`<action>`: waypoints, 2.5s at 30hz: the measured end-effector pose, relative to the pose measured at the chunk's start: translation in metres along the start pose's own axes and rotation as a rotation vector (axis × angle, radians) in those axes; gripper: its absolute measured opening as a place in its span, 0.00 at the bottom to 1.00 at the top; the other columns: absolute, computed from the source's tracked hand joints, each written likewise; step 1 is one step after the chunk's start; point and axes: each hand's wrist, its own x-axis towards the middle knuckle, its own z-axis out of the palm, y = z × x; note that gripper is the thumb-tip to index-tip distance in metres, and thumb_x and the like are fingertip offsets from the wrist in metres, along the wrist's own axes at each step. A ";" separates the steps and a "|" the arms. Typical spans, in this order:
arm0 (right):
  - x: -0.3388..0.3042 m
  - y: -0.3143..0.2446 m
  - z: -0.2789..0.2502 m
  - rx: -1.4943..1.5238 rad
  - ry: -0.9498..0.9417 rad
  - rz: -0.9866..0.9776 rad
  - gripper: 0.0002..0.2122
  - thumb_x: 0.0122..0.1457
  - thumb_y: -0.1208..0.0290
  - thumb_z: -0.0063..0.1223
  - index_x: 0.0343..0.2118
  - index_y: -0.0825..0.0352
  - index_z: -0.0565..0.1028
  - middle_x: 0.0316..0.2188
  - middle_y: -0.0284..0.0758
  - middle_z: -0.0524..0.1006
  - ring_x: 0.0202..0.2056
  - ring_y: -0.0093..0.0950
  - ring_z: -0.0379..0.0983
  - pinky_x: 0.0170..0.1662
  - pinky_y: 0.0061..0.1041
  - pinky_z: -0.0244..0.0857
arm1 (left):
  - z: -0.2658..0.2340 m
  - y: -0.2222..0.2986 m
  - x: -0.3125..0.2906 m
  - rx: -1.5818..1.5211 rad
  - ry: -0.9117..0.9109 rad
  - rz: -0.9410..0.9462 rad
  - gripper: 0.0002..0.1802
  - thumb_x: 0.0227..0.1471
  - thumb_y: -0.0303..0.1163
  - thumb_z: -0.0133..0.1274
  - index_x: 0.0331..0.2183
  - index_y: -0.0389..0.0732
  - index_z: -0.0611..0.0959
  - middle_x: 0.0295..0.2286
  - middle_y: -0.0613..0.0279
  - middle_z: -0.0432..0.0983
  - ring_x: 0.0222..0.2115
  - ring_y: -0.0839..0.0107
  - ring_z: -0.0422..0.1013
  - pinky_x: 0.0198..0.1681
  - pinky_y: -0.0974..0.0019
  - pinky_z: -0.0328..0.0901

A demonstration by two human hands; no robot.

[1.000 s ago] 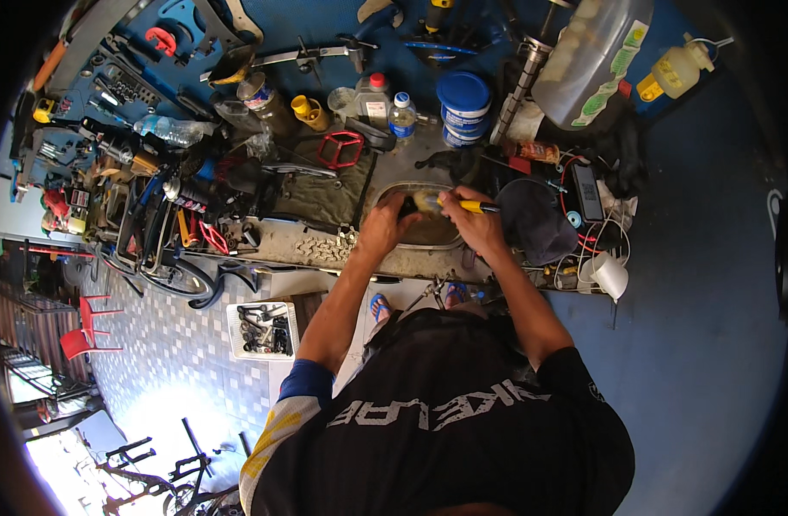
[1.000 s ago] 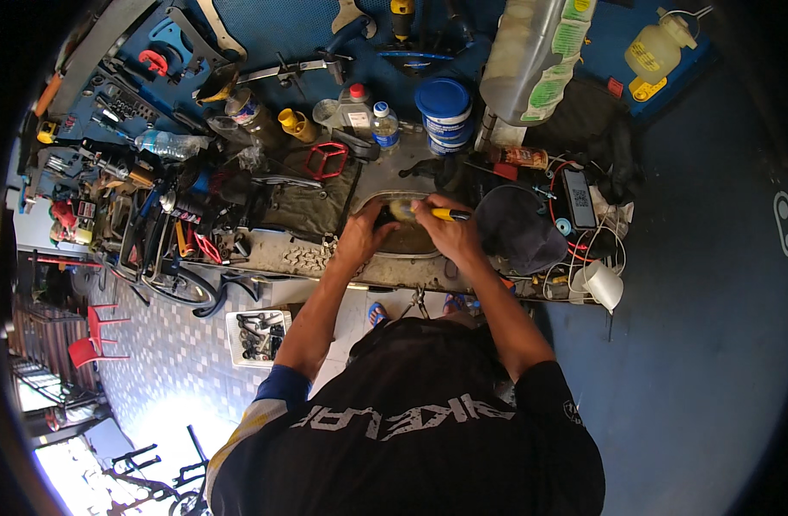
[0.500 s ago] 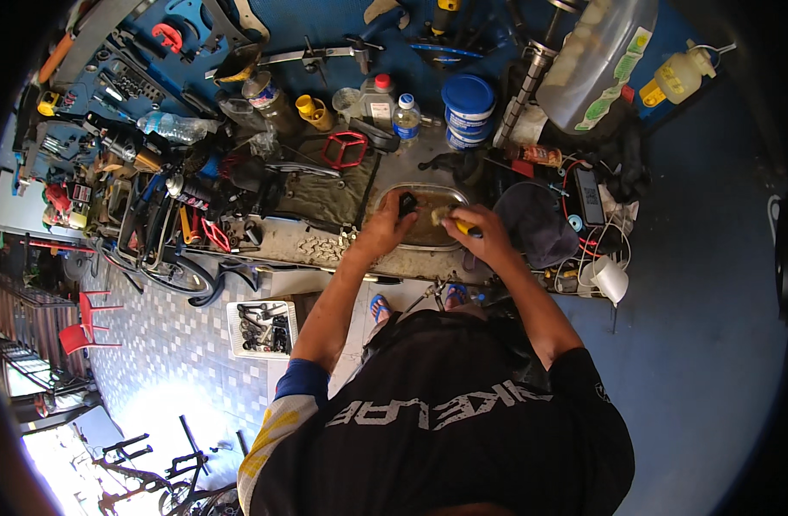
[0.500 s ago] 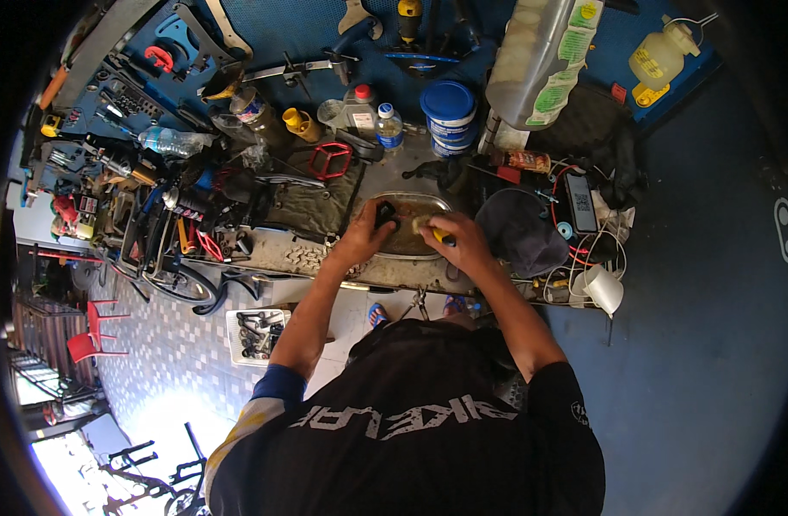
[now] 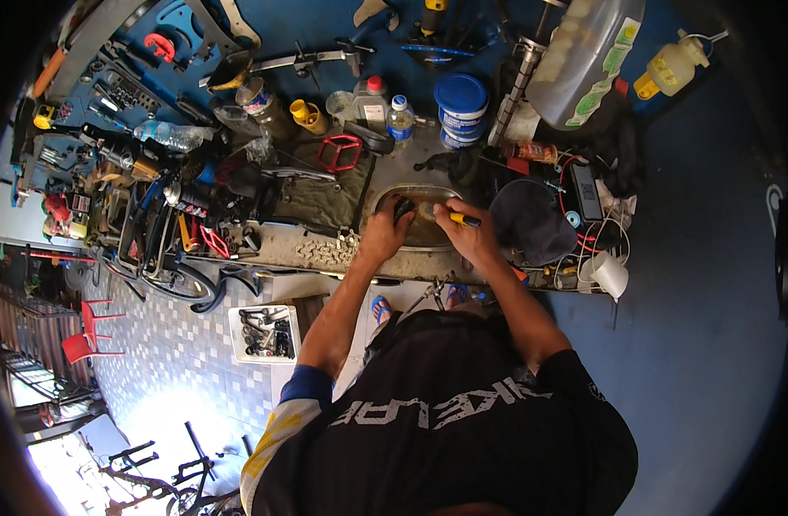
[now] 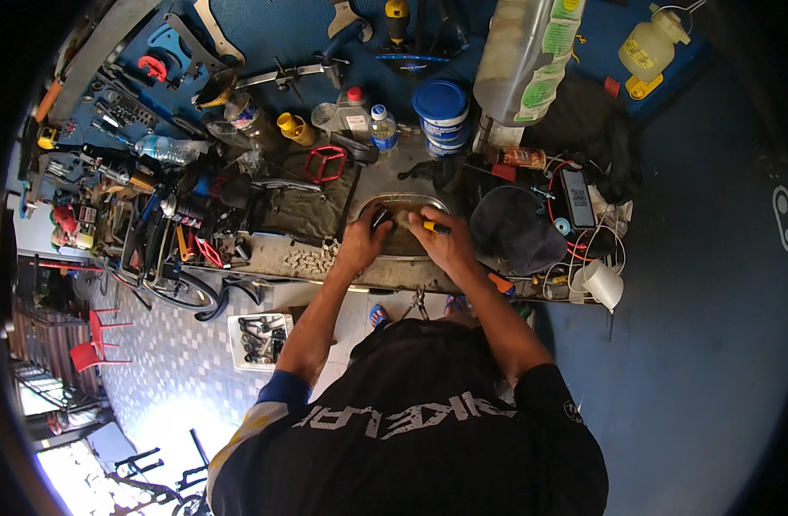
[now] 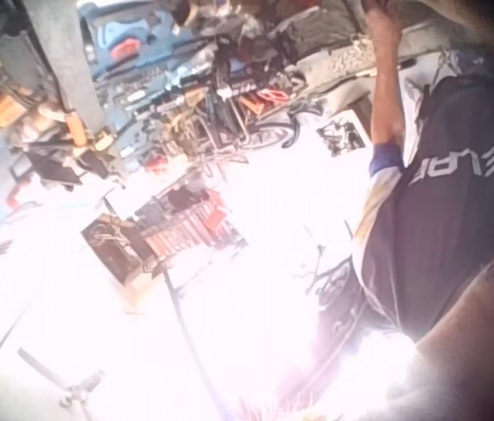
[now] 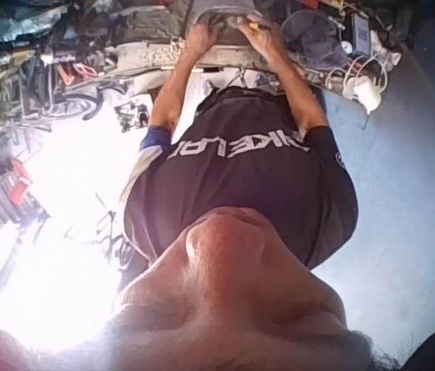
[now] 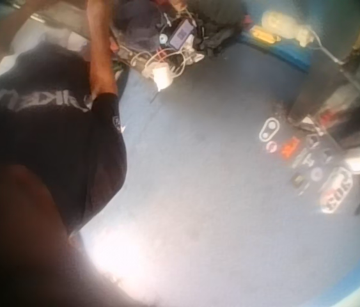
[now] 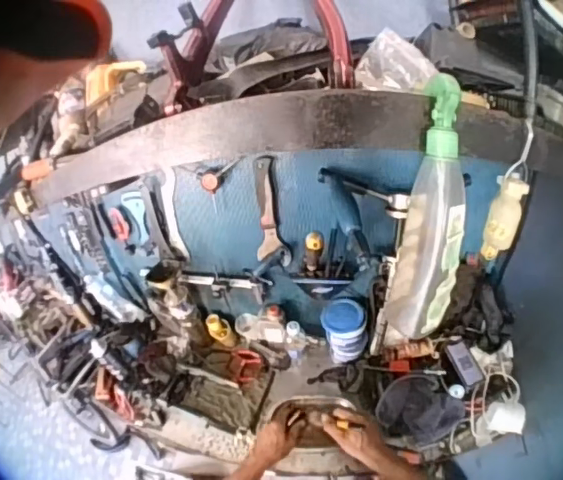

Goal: The person scrubs small bicycle parts in a metal tray using a yellow brush and liquid. They then use a screwdriver to clean the interior of a small black cylindrical component and place it into a white plastic bin.

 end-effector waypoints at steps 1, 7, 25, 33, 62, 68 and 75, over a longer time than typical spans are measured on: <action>-0.001 -0.004 -0.003 -0.009 0.004 0.002 0.14 0.64 0.60 0.59 0.31 0.67 0.76 0.18 0.41 0.73 0.20 0.33 0.71 0.26 0.31 0.64 | -0.002 0.001 0.000 -0.026 -0.003 -0.033 0.25 0.57 0.35 0.60 0.52 0.31 0.75 0.41 0.35 0.79 0.44 0.38 0.76 0.45 0.50 0.71; 0.005 0.014 0.008 0.083 0.013 -0.005 0.14 0.64 0.59 0.58 0.33 0.67 0.77 0.19 0.39 0.75 0.21 0.27 0.73 0.26 0.28 0.64 | -0.004 -0.004 0.002 -0.138 0.059 -0.061 0.24 0.59 0.35 0.59 0.53 0.35 0.76 0.34 0.47 0.81 0.30 0.59 0.80 0.33 0.59 0.72; -0.007 0.050 0.006 -0.143 -0.141 -0.089 0.14 0.55 0.59 0.64 0.33 0.66 0.75 0.27 0.44 0.80 0.32 0.45 0.80 0.35 0.37 0.71 | -0.001 -0.007 -0.005 -0.369 -0.053 -0.218 0.17 0.55 0.21 0.59 0.48 0.38 0.80 0.37 0.58 0.78 0.41 0.62 0.77 0.41 0.61 0.76; -0.006 0.057 -0.009 -0.162 -0.155 -0.044 0.16 0.55 0.55 0.63 0.35 0.64 0.77 0.28 0.43 0.80 0.33 0.45 0.79 0.36 0.39 0.71 | 0.003 0.018 0.022 0.348 -0.101 0.088 0.22 0.42 0.31 0.69 0.43 0.43 0.84 0.43 0.59 0.81 0.50 0.52 0.70 0.55 0.54 0.63; 0.034 0.002 0.009 0.162 -0.074 -0.045 0.12 0.65 0.63 0.57 0.33 0.68 0.78 0.23 0.36 0.76 0.25 0.22 0.72 0.29 0.25 0.65 | -0.022 -0.007 0.003 -1.295 -0.097 -0.594 0.22 0.68 0.32 0.40 0.61 0.43 0.68 0.37 0.57 0.76 0.29 0.71 0.72 0.34 0.65 0.72; 0.029 0.023 0.016 0.187 0.000 -0.050 0.11 0.65 0.63 0.57 0.33 0.67 0.78 0.24 0.36 0.77 0.26 0.22 0.75 0.30 0.25 0.67 | -0.017 -0.001 0.002 -1.199 -0.116 -0.537 0.24 0.63 0.25 0.52 0.59 0.43 0.67 0.37 0.60 0.78 0.30 0.70 0.77 0.33 0.67 0.74; 0.006 0.064 0.004 0.141 -0.233 0.125 0.12 0.63 0.62 0.58 0.38 0.68 0.79 0.25 0.40 0.80 0.27 0.31 0.79 0.32 0.27 0.69 | -0.020 0.004 -0.001 -0.962 -0.134 -0.385 0.38 0.50 0.17 0.64 0.60 0.41 0.66 0.45 0.58 0.77 0.32 0.75 0.76 0.31 0.71 0.72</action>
